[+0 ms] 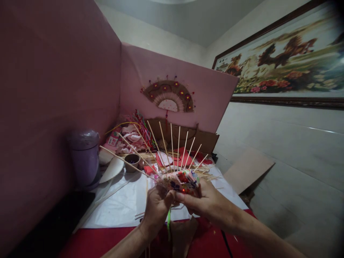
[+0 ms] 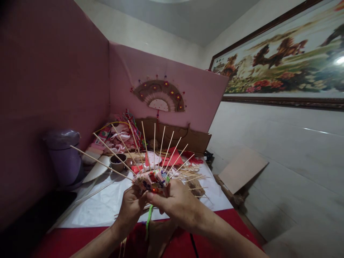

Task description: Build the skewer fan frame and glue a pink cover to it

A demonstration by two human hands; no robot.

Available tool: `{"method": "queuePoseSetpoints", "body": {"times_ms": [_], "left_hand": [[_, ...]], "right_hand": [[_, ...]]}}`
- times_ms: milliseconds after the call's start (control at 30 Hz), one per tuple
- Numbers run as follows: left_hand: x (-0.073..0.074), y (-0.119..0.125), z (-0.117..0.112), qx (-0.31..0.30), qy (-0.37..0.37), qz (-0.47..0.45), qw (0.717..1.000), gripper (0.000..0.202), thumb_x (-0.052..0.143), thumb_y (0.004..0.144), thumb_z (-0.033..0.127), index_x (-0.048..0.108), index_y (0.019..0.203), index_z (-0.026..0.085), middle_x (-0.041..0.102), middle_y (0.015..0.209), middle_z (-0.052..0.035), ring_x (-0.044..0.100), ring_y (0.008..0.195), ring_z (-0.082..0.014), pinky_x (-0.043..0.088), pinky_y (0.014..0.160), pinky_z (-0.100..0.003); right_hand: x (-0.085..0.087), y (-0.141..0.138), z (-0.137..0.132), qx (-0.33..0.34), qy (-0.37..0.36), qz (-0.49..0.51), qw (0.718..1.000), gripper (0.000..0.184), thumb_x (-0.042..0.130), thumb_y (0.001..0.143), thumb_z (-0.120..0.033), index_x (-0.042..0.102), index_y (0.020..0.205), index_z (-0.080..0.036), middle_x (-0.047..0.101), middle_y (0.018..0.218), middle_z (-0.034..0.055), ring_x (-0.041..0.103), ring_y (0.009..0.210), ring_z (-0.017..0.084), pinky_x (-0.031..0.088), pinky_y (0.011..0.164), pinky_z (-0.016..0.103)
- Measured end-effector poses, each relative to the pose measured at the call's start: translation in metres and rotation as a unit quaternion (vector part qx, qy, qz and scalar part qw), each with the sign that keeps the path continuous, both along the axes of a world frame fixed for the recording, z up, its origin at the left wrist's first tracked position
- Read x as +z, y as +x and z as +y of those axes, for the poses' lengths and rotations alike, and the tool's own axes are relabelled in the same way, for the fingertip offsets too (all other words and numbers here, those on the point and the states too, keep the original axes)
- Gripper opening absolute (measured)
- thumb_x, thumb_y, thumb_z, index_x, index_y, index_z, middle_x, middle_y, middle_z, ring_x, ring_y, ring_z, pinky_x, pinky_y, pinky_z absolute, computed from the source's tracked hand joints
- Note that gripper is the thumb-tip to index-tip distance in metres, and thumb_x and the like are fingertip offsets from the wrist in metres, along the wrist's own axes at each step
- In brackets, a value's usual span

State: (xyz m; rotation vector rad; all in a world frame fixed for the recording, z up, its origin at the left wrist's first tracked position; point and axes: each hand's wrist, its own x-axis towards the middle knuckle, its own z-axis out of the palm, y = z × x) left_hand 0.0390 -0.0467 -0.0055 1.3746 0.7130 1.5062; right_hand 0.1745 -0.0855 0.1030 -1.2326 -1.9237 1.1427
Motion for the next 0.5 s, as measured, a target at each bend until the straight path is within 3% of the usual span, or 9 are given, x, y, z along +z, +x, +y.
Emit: {"method": "queuePoseSetpoints", "body": {"times_ms": [133,367,500], "left_hand": [[0.0005,0.0004,0.0003,0.011,0.006,-0.007,1.0,0.027,0.062,0.071,0.039,0.061,0.063,0.013,0.059,0.06,-0.0033,0.053,0.055,-0.0138,0.046,0.056,-0.024],[-0.0011,0.0002,0.0004,-0.003,0.013,-0.025,1.0,0.025,0.063,0.071,0.036,0.066,0.078,0.012,0.063,0.061,-0.0039,0.057,0.055,-0.0149,0.049,0.059,-0.027],[-0.0024,0.0008,0.0022,-0.024,-0.019,-0.065,0.997,0.028,0.069,0.066,0.035,0.067,0.081,0.012,0.067,0.064,-0.0054,0.061,0.055,-0.0167,0.051,0.058,-0.028]], "right_hand": [[0.0017,-0.0003,-0.0013,0.005,0.004,0.01,1.0,0.029,0.056,0.077,-0.043,0.059,0.086,-0.016,0.049,0.058,-0.0018,0.042,0.051,0.009,0.033,0.045,0.021],[-0.0001,0.0014,-0.0003,0.006,0.0,-0.003,1.0,0.03,0.056,0.077,-0.044,0.06,0.084,-0.016,0.049,0.056,-0.0019,0.043,0.051,0.01,0.033,0.046,0.021],[0.0015,0.003,-0.0017,0.002,-0.005,-0.007,1.0,0.025,0.057,0.077,-0.041,0.059,0.081,-0.016,0.046,0.055,-0.0026,0.04,0.05,0.009,0.031,0.045,0.022]]}}
